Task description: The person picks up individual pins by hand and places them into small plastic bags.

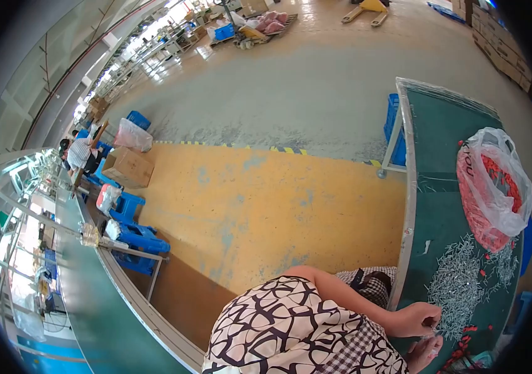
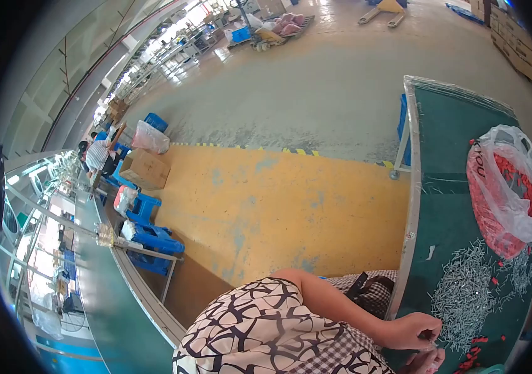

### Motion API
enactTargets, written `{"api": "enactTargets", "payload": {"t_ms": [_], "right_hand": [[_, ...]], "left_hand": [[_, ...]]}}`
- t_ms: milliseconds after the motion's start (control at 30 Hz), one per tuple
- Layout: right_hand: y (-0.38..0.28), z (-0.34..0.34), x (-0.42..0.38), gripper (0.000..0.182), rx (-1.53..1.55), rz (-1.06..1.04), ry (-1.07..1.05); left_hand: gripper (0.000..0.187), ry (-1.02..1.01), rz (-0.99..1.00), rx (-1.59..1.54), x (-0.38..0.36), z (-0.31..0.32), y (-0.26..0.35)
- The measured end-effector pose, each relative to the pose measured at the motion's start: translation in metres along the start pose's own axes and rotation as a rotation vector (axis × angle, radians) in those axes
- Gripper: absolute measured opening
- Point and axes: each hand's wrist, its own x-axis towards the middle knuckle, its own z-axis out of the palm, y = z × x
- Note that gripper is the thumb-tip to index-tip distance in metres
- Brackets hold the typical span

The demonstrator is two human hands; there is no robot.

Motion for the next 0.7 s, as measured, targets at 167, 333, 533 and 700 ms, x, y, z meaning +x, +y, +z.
{"api": "enactTargets", "payload": {"t_ms": [167,333,533,700], "right_hand": [[-0.014,0.007,-0.014,0.039,1.212,0.144,-0.099],[0.008,-0.027,-0.024,0.033,0.367,-0.010,-0.259],[0.036,-0.031,-0.048,0.030,0.786,0.082,-0.057],[0.004,-0.041,-0.089,0.025,0.822,0.253,0.255]], "left_hand": [[0.020,0.058,0.186,0.111,-0.003,0.018,-0.006],[0.016,-0.041,0.078,-0.001,-0.012,0.027,-0.002],[0.012,-0.165,0.032,0.067,-0.022,0.039,0.003],[0.024,-0.417,-0.321,-0.008,-0.029,0.046,0.026]]}}
